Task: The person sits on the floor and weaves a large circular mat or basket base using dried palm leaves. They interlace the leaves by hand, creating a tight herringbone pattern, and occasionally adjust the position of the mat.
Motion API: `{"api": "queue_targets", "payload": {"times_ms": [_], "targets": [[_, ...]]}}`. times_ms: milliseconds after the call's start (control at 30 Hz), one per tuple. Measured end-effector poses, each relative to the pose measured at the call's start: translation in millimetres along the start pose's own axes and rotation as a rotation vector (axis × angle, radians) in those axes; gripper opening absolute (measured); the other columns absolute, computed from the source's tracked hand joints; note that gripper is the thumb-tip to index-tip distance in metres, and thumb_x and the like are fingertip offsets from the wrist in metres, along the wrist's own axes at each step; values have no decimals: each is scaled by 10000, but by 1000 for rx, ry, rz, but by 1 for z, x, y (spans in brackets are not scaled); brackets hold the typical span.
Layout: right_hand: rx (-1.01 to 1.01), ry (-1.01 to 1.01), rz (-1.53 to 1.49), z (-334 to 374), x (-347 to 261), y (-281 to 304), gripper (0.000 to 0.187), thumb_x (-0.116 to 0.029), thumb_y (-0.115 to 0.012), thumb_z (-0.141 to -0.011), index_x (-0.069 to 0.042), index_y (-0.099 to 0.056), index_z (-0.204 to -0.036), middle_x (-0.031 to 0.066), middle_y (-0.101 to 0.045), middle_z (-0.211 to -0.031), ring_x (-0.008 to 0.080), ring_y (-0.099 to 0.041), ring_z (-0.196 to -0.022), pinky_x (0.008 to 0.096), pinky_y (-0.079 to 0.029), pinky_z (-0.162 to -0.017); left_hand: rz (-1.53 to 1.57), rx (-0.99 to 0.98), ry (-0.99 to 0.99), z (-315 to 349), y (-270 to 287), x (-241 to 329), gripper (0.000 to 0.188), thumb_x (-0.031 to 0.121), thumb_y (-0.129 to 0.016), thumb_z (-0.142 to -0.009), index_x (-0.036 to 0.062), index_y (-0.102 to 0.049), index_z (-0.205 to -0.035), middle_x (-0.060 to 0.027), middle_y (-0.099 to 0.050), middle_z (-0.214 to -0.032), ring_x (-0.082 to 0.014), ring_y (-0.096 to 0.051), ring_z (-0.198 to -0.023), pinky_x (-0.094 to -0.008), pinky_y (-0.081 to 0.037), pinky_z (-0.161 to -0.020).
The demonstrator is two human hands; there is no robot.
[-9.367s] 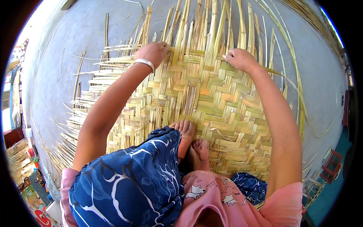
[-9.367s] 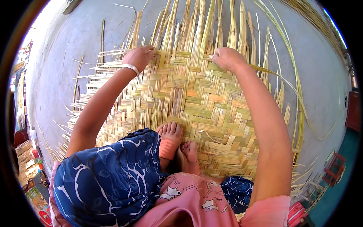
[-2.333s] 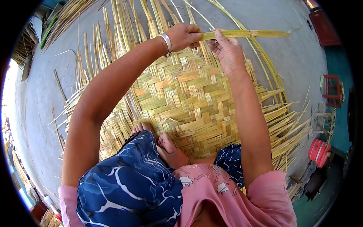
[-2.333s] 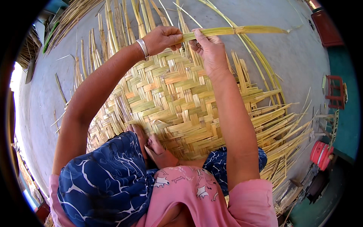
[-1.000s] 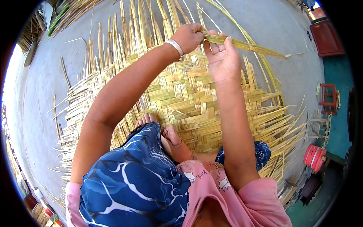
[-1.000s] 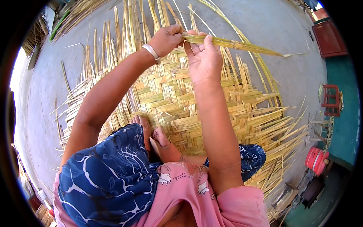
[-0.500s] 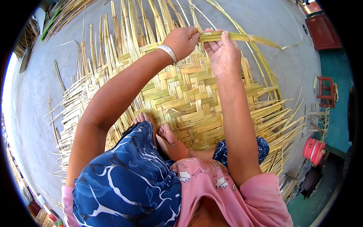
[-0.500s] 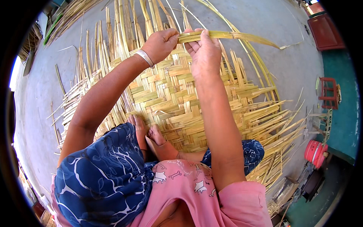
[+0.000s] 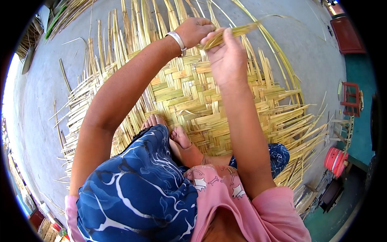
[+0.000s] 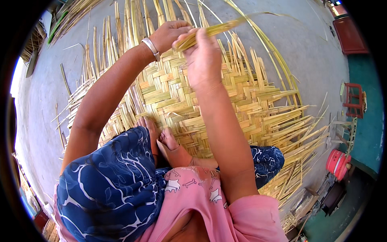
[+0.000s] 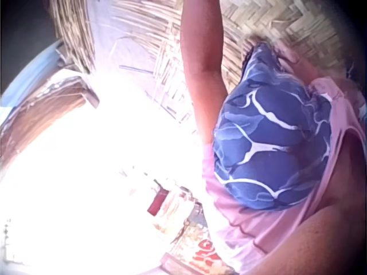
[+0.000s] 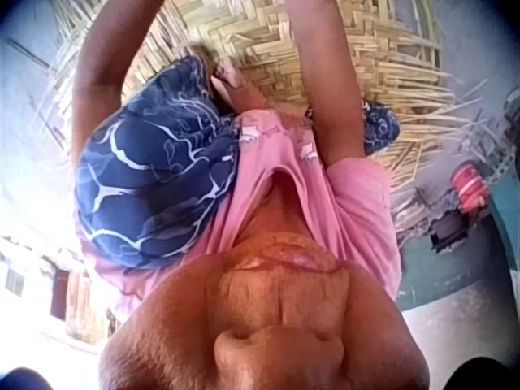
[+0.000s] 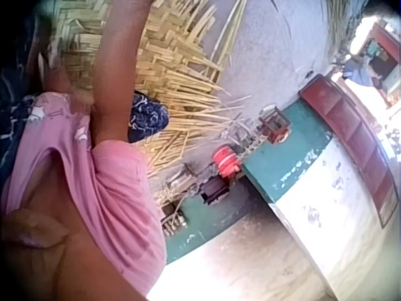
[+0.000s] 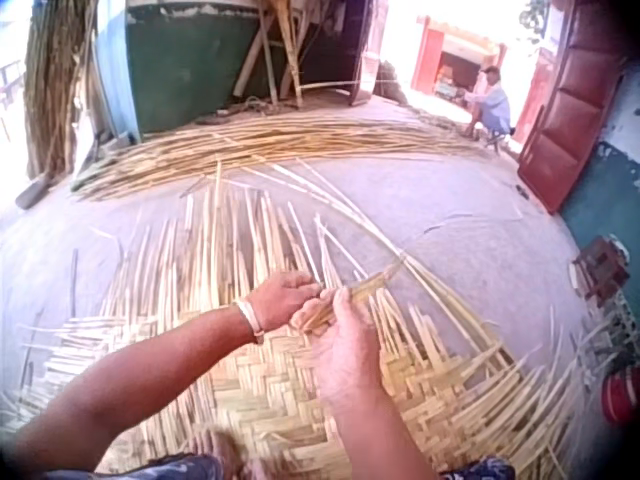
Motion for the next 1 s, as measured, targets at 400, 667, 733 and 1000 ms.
{"api": "queue_targets", "payload": {"times_ms": [400, 667, 733, 1000], "targets": [[258, 35, 26, -18, -15, 72, 212, -232, -455, -959, -38, -499, -1034, 136, -598, -1005, 223, -592, -920, 368, -503, -799, -114, -284, -95, 24, -27, 3, 295, 221, -615, -859, -16, -593, -1032, -81, -636, -836, -153, -582, -775, -289, -473, -734], [266, 18, 3, -14, -21, 64, 240, -263, -438, -965, -44, -498, -1040, 146, -598, -1031, 247, -587, -937, 380, -477, -823, -370, -21, -88, 21, -30, 14, 245, 236, -541, -858, 34, -619, -974, -191, -642, -842, -359, -605, -805, -394, -486, -745], [247, 24, 1, -11, -21, 59, 251, -275, -431, -967, -46, -496, -1047, 145, -600, -1036, 252, -585, -932, 385, -469, -813, -448, 70, -96, 15, -31, 13, 254, 246, -523, -862, 26, -612, -953, -201, -642, -866, -371, -604, -836, -404, -483, -753], [20, -141, -369, 23, 13, 23, 273, -226, -366, -987, -33, -524, -877, 112, -566, -765, 231, -572, -746, 390, -473, -761, -334, 235, -24, -27, 17, -9, 290, 288, -599, -855, 12, -645, -929, -73, -636, -743, -108, -585, -689, -274, -468, -640]]}}
Point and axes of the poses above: each hand's wrist, its own z-axis away from the middle knuckle, its own y-axis out of the back of the hand, x = y × z, the point moved 6 cm from there along -z, towards the middle knuckle
